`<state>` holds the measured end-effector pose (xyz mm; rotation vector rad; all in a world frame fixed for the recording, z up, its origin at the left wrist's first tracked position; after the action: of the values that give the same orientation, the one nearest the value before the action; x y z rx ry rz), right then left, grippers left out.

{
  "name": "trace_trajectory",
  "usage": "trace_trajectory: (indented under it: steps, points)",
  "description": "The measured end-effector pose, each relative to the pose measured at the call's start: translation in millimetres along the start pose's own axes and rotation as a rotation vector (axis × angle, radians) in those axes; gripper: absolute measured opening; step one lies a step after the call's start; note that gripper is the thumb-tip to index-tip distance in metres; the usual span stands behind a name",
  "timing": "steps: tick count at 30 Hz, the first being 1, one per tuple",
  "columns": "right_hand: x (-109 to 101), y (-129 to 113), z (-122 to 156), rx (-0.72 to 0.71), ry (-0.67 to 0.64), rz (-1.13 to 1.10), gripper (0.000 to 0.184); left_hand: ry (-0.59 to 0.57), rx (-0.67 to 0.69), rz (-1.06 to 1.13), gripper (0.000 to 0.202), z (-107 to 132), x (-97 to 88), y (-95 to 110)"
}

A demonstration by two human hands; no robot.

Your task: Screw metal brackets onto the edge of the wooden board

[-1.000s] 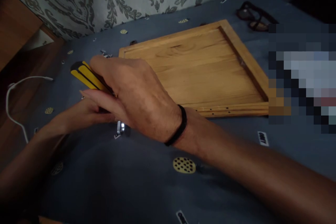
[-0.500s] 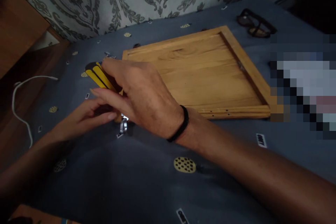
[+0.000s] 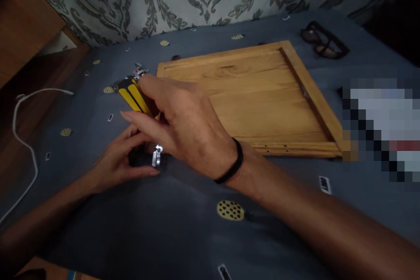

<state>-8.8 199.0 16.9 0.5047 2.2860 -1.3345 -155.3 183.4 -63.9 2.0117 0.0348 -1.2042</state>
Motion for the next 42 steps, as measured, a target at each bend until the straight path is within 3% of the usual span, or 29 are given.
trace_trajectory:
  steps: [11, 20, 28, 35, 42]
  points:
    - [-1, -4, 1, -0.027, 0.031, -0.011, 0.034, 0.08, 0.024, 0.09, 0.048, 3, 2.1, -7]
    - [-6, -9, 6, 0.167, -0.006, -0.158, 0.034, 0.061, 0.032, 0.07, 0.047, 1, 1.5, -7]
    - [5, -11, 6, 0.119, -0.04, -0.193, 0.03, 0.055, 0.024, 0.056, 0.047, 2, 2.4, -10]
    - [3, -10, 9, 0.144, -0.036, -0.161, 0.031, 0.047, 0.023, 0.06, 0.048, 2, 2.6, -10]
    - [1, -14, 10, 0.072, -0.008, -0.07, 0.032, 0.057, 0.029, 0.056, 0.047, 1, 0.4, -8]
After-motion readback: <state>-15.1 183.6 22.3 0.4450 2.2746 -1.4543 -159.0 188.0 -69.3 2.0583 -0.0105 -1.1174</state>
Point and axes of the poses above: each hand's wrist, its own z-axis away from the middle knuckle, its own x-axis out of the palm, y = z × x, the point moved 8 cm from there along -z, towards the middle knuckle, and after that the axes turned 15 degrees about x, right-handed, at the moved point
